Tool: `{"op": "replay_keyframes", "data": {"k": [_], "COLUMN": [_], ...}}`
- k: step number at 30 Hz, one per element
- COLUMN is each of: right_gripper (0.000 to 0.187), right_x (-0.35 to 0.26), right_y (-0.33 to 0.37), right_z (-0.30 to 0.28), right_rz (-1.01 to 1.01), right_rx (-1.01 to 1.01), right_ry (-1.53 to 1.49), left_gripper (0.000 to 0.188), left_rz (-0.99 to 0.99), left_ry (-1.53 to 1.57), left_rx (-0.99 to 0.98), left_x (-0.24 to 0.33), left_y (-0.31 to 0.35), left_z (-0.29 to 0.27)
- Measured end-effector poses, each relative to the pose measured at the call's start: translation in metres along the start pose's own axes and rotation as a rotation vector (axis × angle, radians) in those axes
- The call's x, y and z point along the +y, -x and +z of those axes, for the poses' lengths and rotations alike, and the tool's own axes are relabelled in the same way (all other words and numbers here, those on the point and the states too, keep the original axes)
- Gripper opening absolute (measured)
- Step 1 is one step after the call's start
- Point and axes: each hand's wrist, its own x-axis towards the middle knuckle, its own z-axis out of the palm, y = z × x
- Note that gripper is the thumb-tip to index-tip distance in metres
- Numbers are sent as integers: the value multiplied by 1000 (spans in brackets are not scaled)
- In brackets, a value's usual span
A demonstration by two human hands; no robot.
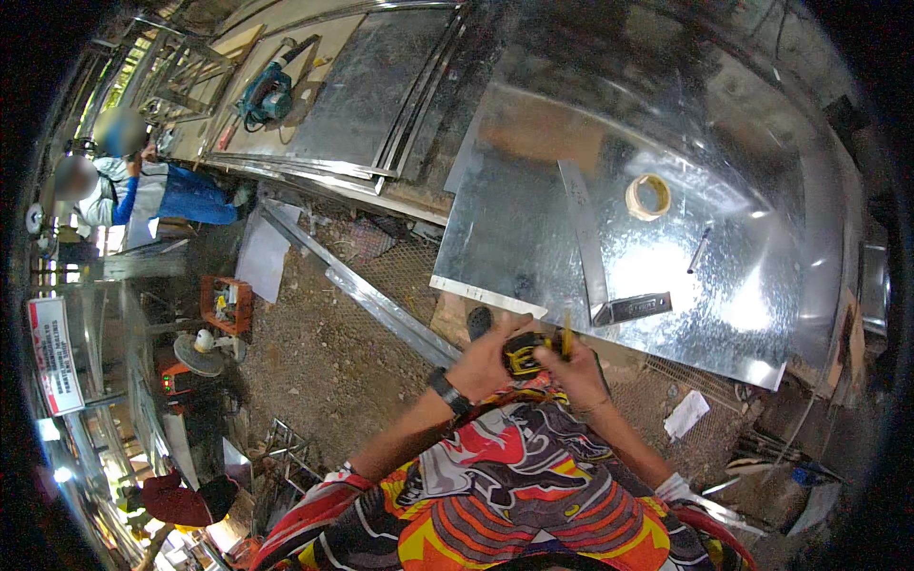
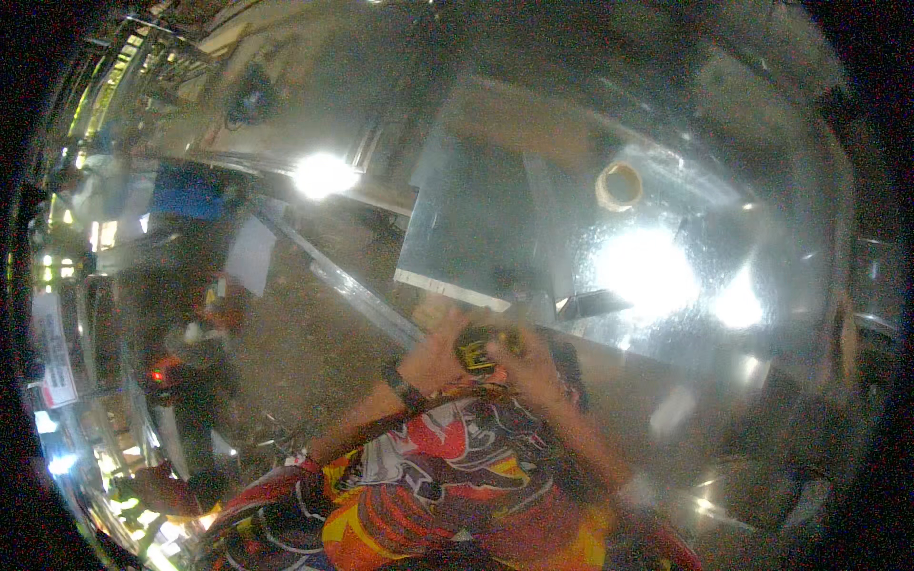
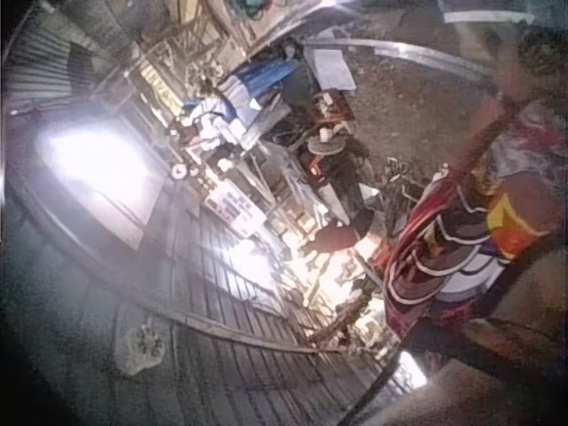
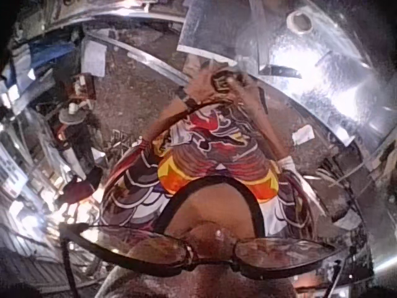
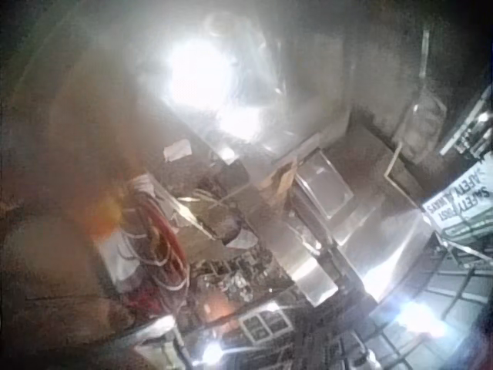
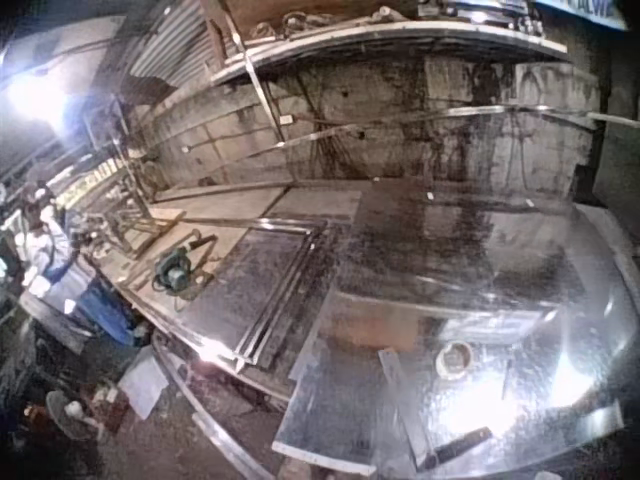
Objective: The person measures a large metal sheet with a tape measure and marks it with a pencil and a marker, using a metal ruler as a straightedge. The person repeatedly repositions the ruler and tape measure to create multiple measurement lines on the sheet.
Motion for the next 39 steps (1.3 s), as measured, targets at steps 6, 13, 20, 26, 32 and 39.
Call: {"op": "replay_keyframes", "data": {"k": [6,13,20,26,32,39], "right_gripper": [43,27,16,15,17,19], "right_x": [58,53,87,127,88,100], "right_y": [-19,-14,-56,-70,-47,-63], "right_z": [60,96,92,39,-40,-67], "right_rz": [-550,51,-78,-82,13,-131], "right_rx": [-85,-23,74,172,652,627], "right_ry": [527,113,127,-193,-456,-77], "left_gripper": [49,67,66,60,47,32], "left_rz": [-474,106,152,153,238,100], "left_ry": [570,-170,-500,-595,-802,-939], "left_rx": [-309,-211,-316,-374,-184,22], "left_x": [-17,-67,-40,-31,-44,-80], "left_y": [24,20,0,-12,-14,-53], "left_z": [-81,-117,-135,-162,-210,-188]}}
